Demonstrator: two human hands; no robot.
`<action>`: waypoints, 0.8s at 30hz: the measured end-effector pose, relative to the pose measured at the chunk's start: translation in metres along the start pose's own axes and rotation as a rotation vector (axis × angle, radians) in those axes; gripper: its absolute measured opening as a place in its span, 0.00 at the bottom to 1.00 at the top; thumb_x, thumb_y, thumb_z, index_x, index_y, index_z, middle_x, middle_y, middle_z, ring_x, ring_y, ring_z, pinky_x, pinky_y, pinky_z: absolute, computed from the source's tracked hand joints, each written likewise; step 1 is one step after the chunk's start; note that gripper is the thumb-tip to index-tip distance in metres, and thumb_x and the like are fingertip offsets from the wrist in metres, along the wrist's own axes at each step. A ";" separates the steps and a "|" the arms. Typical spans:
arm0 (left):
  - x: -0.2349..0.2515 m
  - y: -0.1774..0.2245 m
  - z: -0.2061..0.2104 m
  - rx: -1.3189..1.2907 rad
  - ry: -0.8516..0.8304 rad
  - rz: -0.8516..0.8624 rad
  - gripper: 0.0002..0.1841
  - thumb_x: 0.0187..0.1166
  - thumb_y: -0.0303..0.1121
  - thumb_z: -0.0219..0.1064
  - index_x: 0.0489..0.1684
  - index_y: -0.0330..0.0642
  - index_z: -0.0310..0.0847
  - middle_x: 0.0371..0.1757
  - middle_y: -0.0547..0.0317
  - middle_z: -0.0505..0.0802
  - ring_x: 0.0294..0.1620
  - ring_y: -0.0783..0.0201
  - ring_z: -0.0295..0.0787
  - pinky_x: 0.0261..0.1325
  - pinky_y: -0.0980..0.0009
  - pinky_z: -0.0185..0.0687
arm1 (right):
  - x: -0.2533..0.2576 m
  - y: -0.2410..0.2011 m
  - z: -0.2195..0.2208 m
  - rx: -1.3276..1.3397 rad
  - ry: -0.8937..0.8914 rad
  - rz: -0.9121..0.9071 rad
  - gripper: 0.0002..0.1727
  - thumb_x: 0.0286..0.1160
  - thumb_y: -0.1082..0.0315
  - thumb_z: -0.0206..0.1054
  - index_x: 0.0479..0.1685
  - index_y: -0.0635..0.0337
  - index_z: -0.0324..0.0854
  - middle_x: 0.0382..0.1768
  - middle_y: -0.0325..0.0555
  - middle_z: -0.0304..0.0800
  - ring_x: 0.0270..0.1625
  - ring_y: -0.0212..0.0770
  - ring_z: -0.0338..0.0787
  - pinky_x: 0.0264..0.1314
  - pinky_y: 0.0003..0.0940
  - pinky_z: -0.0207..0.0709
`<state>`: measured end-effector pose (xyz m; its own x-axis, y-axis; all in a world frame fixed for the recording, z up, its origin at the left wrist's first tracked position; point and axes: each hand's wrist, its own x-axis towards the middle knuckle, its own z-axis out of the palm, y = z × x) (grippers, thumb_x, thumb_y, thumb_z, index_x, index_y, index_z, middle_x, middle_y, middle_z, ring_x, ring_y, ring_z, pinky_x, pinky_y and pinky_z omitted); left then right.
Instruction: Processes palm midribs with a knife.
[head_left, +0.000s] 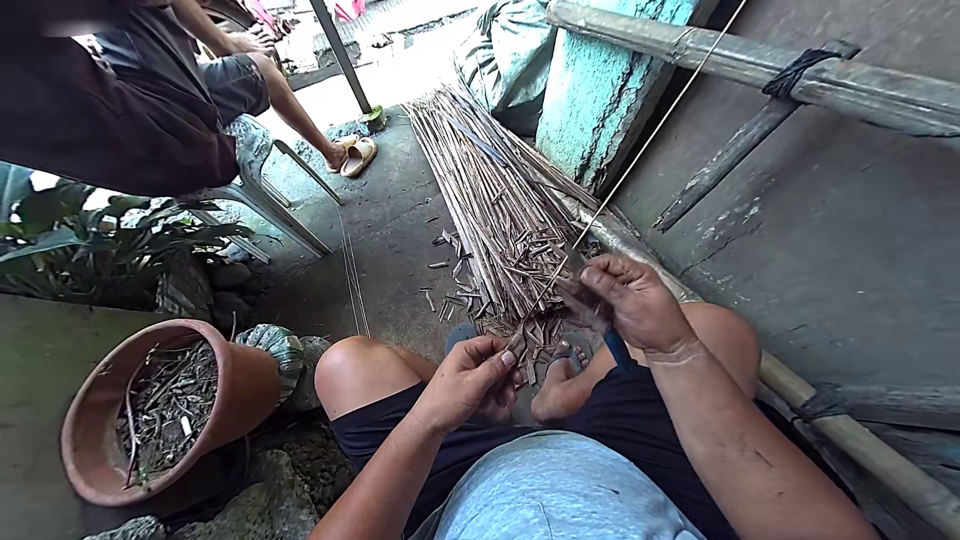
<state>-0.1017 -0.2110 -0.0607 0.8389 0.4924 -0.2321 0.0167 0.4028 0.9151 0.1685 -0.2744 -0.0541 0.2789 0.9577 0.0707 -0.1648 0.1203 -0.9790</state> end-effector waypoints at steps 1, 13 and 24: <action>0.000 0.002 -0.001 0.071 0.027 0.021 0.13 0.92 0.33 0.54 0.53 0.34 0.83 0.35 0.56 0.92 0.30 0.66 0.90 0.36 0.70 0.90 | -0.003 0.000 0.003 -0.014 -0.055 0.045 0.12 0.84 0.67 0.63 0.57 0.63 0.85 0.36 0.44 0.94 0.34 0.35 0.92 0.39 0.31 0.89; 0.001 -0.001 0.005 0.313 0.188 0.153 0.13 0.91 0.31 0.57 0.59 0.33 0.82 0.38 0.54 0.93 0.26 0.63 0.91 0.28 0.68 0.92 | -0.028 0.010 0.038 0.138 -0.292 0.343 0.19 0.86 0.69 0.62 0.71 0.64 0.81 0.32 0.43 0.93 0.20 0.31 0.86 0.20 0.24 0.82; 0.002 0.009 0.010 0.325 0.197 0.212 0.12 0.90 0.30 0.57 0.59 0.32 0.83 0.40 0.55 0.94 0.24 0.67 0.88 0.27 0.72 0.88 | -0.023 -0.007 0.039 0.135 -0.120 0.267 0.20 0.84 0.72 0.63 0.73 0.65 0.79 0.32 0.48 0.93 0.20 0.33 0.87 0.19 0.24 0.82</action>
<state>-0.0946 -0.2142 -0.0497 0.7227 0.6888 -0.0576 0.0525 0.0284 0.9982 0.1262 -0.2866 -0.0417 0.0967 0.9831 -0.1557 -0.3434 -0.1139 -0.9323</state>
